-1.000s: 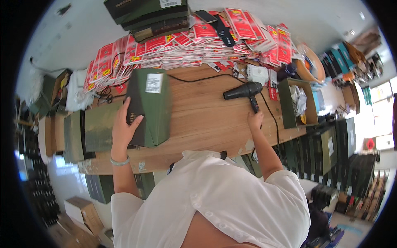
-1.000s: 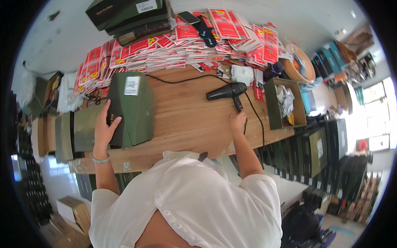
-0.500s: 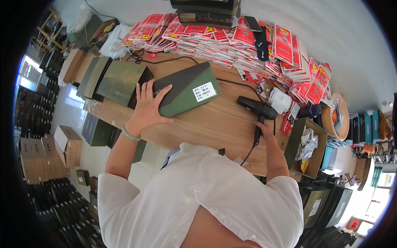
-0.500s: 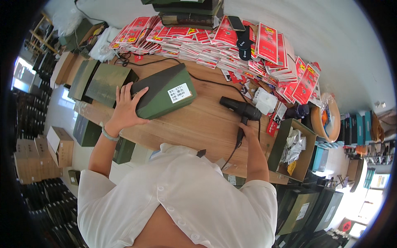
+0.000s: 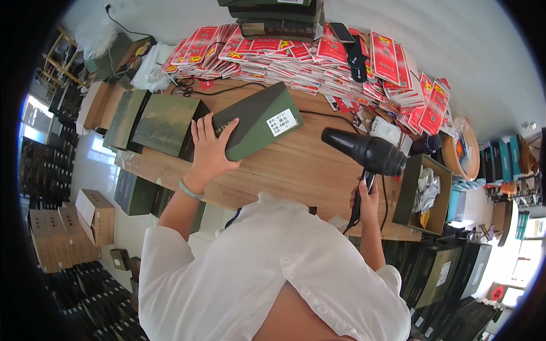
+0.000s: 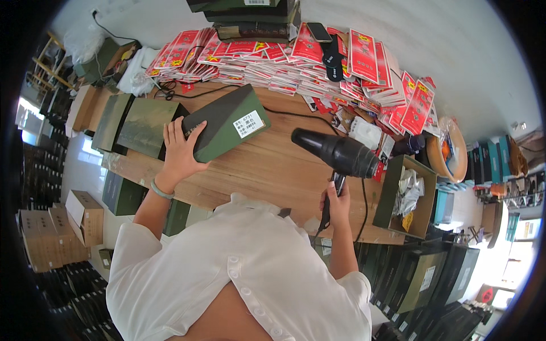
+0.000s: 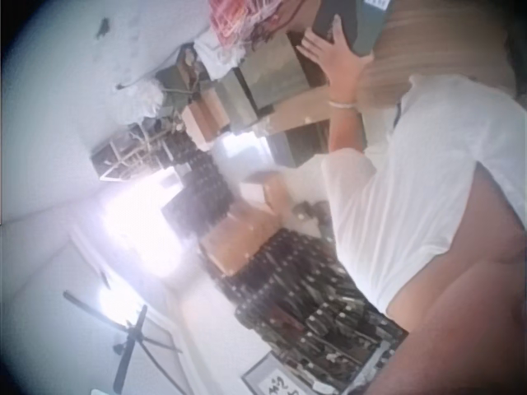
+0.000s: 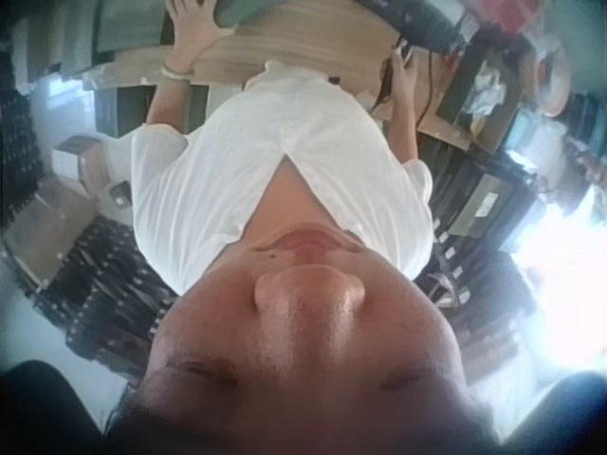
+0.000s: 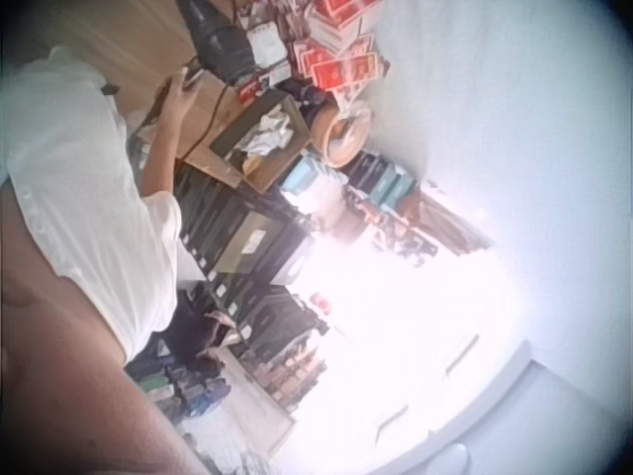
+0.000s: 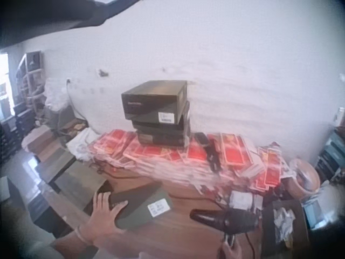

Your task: The person places a black shoe into a green shoebox, covers it with tissue paper, closes the box, and uses a handheld heat gun to apply heat to a label on the box. The person then stacks the sealed box with others and repeats the process with another shoe.

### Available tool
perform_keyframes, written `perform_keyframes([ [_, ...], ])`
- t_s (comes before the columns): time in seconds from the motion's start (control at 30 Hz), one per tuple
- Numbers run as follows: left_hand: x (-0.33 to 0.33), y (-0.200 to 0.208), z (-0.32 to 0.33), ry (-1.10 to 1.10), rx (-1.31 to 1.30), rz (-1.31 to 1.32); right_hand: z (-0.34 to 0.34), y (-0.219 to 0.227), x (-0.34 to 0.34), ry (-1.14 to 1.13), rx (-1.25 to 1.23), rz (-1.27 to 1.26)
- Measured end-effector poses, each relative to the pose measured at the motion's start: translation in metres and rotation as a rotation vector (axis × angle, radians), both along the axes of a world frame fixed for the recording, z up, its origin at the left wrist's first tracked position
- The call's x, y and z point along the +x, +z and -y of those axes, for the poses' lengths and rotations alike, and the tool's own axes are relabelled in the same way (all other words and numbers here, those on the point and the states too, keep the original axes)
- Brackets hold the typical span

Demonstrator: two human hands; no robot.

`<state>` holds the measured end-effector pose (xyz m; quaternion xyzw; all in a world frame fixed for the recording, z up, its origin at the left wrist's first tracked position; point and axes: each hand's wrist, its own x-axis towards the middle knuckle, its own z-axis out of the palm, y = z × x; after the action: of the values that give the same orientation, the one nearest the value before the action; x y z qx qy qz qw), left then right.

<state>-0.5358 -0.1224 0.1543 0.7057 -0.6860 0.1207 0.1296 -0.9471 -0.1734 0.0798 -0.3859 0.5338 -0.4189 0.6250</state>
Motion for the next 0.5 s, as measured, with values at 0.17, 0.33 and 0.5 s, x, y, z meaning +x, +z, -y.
perform_keyframes([
  [0.17,-0.008,-0.004,-0.005,-0.019,-0.033,-0.068,-0.040,0.051,0.024,0.084,-0.219,-0.011],
  [0.33,-0.022,-0.006,-0.021,0.038,0.017,-0.048,-0.057,0.075,0.052,0.165,-0.319,-0.210],
  [0.5,-0.025,-0.010,-0.027,0.012,-0.035,-0.067,-0.057,0.055,0.051,0.219,-0.510,-0.436],
])
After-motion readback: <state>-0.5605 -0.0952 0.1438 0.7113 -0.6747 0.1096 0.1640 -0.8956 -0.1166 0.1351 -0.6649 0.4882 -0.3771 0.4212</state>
